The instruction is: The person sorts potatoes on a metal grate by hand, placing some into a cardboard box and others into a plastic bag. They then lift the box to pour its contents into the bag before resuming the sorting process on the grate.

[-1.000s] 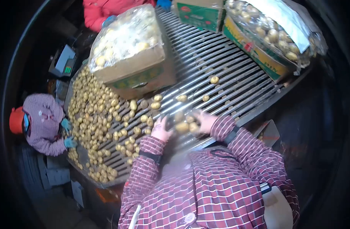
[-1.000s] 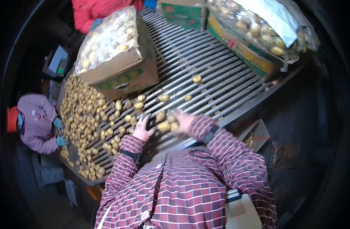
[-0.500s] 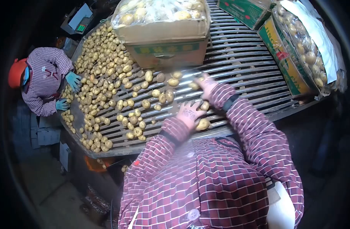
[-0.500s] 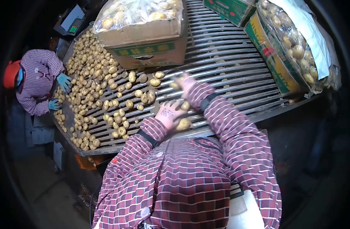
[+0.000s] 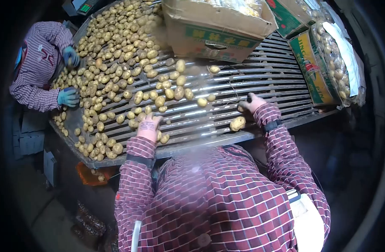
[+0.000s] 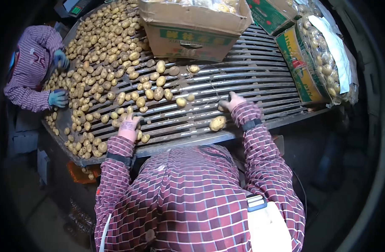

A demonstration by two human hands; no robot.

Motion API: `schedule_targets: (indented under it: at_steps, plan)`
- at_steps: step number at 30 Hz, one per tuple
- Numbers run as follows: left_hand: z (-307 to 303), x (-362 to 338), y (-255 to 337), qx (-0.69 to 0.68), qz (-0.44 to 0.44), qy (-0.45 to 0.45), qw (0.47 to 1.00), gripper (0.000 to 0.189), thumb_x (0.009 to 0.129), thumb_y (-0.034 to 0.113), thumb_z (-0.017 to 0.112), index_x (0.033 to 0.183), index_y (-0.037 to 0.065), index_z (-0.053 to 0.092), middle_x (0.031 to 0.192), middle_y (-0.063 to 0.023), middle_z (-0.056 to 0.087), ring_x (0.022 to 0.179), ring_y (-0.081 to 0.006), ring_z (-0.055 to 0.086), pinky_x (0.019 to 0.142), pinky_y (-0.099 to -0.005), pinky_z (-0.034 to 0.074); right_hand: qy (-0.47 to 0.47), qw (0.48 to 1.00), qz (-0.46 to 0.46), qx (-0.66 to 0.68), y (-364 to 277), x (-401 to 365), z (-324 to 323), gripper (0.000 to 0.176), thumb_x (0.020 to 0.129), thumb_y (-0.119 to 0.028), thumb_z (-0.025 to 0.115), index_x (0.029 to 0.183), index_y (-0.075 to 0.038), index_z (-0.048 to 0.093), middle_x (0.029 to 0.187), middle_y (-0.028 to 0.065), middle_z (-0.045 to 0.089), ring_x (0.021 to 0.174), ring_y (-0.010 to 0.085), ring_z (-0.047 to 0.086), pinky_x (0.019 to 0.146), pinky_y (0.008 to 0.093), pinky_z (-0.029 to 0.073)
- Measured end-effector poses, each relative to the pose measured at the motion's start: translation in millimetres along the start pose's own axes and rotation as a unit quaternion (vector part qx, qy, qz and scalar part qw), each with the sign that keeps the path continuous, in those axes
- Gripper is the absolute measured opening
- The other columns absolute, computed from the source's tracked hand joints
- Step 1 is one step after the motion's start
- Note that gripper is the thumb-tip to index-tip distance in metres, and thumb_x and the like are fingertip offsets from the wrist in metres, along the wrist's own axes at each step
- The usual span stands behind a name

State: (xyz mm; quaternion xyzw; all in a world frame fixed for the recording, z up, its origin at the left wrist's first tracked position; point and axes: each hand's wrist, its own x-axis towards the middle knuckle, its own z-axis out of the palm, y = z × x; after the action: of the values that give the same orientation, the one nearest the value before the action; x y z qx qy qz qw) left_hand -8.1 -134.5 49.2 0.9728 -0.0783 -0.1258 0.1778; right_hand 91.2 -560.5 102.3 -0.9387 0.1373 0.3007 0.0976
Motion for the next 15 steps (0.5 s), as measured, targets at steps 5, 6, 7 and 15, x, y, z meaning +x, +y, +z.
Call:
schedule_targets:
  at_steps: [5, 6, 7, 15]
  plan:
    - [-11.9, -25.0, -56.9, -0.206, -0.046, 0.116, 0.971, 0.041, 0.077, 0.0, 0.061, 0.117, 0.011, 0.06, 0.121, -0.0142, 0.056, 0.113, -0.0322, 0.053, 0.097, -0.0396, 0.044, 0.037, 0.974, -0.208, 0.085, -67.8, -24.4, 58.2, 0.071, 0.08, -0.038, 0.071, 0.136, -0.002, 0.045, 0.126, 0.0246, 0.055, 0.12, 0.0349, 0.052, 0.102, 0.0405, 0.042]
    - [-11.0, -33.8, -73.4, -0.296, -0.101, 0.133, 0.941, 0.039, 0.08, 0.0, 0.059, 0.119, 0.006, 0.06, 0.125, -0.0138, 0.057, 0.114, -0.0286, 0.056, 0.098, -0.0373, 0.045, 0.074, 0.952, -0.259, 0.141, -74.7, -25.1, 63.4, 0.064, 0.081, -0.035, 0.071, 0.132, -0.002, 0.049, 0.123, 0.0236, 0.058, 0.116, 0.0353, 0.055, 0.099, 0.0407, 0.044]
    - [2.8, -39.9, -101.6, -0.508, -0.075, 0.133, 0.848, 0.04, 0.087, 0.008, 0.058, 0.127, 0.005, 0.054, 0.127, -0.0156, 0.057, 0.114, -0.0278, 0.058, 0.097, -0.0364, 0.047, 0.095, 0.966, -0.22, 0.097, -78.7, -31.9, 53.9, 0.059, 0.082, -0.035, 0.07, 0.126, 0.0, 0.054, 0.12, 0.0235, 0.059, 0.114, 0.0352, 0.056, 0.098, 0.0403, 0.045]
    - [-66.7, -128.9, -98.5, -0.911, -0.143, 0.158, 0.354, 0.088, 0.085, 0.077, 0.032, 0.141, 0.01, 0.04, 0.127, -0.0154, 0.058, 0.084, -0.0257, 0.066, 0.051, -0.0249, 0.05, 0.037, 0.98, -0.189, -0.048, -60.8, -24.2, 133.3, 0.047, 0.071, -0.023, 0.077, 0.104, 0.0, 0.053, 0.085, 0.0151, 0.067, 0.081, 0.0279, 0.066, 0.077, 0.0375, 0.052]
